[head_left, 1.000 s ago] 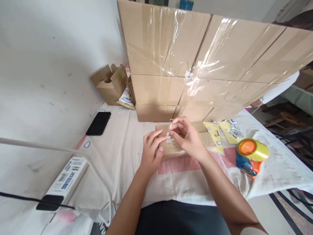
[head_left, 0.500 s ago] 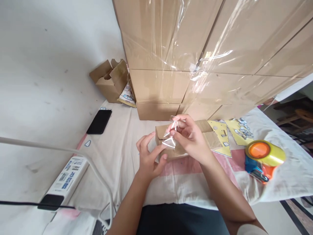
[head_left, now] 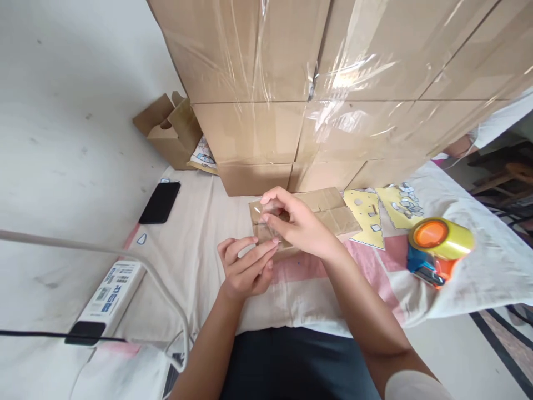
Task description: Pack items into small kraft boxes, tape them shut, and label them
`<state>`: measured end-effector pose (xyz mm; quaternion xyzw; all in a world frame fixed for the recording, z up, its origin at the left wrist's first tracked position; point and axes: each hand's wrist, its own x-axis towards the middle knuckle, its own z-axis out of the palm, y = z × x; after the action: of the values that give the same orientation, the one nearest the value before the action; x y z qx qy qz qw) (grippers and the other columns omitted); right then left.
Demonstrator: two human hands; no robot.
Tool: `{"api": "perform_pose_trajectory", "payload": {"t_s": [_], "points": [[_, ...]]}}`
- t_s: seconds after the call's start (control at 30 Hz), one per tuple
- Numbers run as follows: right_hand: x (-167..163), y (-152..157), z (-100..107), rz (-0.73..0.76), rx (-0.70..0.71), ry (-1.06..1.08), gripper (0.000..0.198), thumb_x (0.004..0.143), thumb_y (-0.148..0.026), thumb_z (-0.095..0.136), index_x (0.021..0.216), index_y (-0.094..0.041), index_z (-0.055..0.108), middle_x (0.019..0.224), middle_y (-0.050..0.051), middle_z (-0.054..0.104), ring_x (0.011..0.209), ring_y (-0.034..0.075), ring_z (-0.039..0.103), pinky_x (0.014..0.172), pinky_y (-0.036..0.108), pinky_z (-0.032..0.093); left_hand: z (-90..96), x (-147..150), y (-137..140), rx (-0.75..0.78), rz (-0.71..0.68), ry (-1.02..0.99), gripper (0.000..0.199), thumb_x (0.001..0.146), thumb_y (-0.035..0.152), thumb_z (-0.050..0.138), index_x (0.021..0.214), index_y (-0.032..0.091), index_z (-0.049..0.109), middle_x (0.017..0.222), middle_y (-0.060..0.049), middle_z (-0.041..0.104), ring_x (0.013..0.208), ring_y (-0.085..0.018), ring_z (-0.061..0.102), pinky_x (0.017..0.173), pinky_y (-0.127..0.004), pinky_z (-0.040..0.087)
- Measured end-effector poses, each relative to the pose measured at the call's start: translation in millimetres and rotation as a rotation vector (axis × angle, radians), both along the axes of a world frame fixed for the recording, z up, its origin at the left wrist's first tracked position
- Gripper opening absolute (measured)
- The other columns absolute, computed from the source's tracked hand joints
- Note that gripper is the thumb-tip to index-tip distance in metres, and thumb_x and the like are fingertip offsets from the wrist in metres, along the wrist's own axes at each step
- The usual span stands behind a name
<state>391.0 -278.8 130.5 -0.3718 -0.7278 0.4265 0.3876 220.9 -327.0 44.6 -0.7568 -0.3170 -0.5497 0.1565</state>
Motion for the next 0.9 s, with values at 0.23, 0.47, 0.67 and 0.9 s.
{"api": "perform_pose_trajectory", "payload": {"t_s": [0.23,0.47,0.67,0.9], "points": [[-5.3,-2.5,5.4,-0.136,0.187,-0.276,0.017,0.096,-0.014,0.051,0.109,-0.024,0.058,0.137,0.008,0.06,0.136,0.027,0.042,0.113,0.048,0.034,5.1,1.7,-2.4,0.071,0.044,-0.008,0.027,0.088,0.015,0.055,0.103,0.023,0.077,0.084,0.002,0.083,0.088,-0.022,0.07,0.084,-0.041,0.036],[-14.8,2.7,0.9,-0.122,0.166,-0.502,0.013,0.098,-0.014,0.049,0.107,-0.021,0.056,0.149,0.012,0.052,0.146,0.028,0.034,0.121,0.05,0.022,3.7,0.2,-0.5,0.042,0.041,0.016,0.026,0.087,0.015,0.055,0.102,0.022,0.075,0.087,0.001,0.083,0.088,-0.022,0.076,0.087,-0.042,0.036],[-20.1,1.9,4.0,-0.222,0.12,-0.597,0.009,0.098,-0.022,0.053,0.104,-0.018,0.058,0.158,0.019,0.039,0.152,0.033,0.032,0.121,0.053,0.026,5.9,-6.1,1.4,0.069,-0.003,0.085,0.019,0.086,0.017,0.06,0.096,0.022,0.075,0.09,-0.001,0.083,0.087,-0.022,0.077,0.089,-0.041,0.037],[-17.3,18.1,14.0,-0.342,0.096,-0.754,0.066,0.087,-0.056,0.074,0.135,-0.015,0.054,0.133,0.016,0.064,0.129,0.036,0.055,0.112,0.052,0.035,6.2,-6.9,-0.5,0.078,-0.04,0.066,0.015,0.088,0.018,0.056,0.085,0.022,0.07,0.096,-0.006,0.083,0.091,-0.025,0.079,0.082,-0.041,0.039]]}}
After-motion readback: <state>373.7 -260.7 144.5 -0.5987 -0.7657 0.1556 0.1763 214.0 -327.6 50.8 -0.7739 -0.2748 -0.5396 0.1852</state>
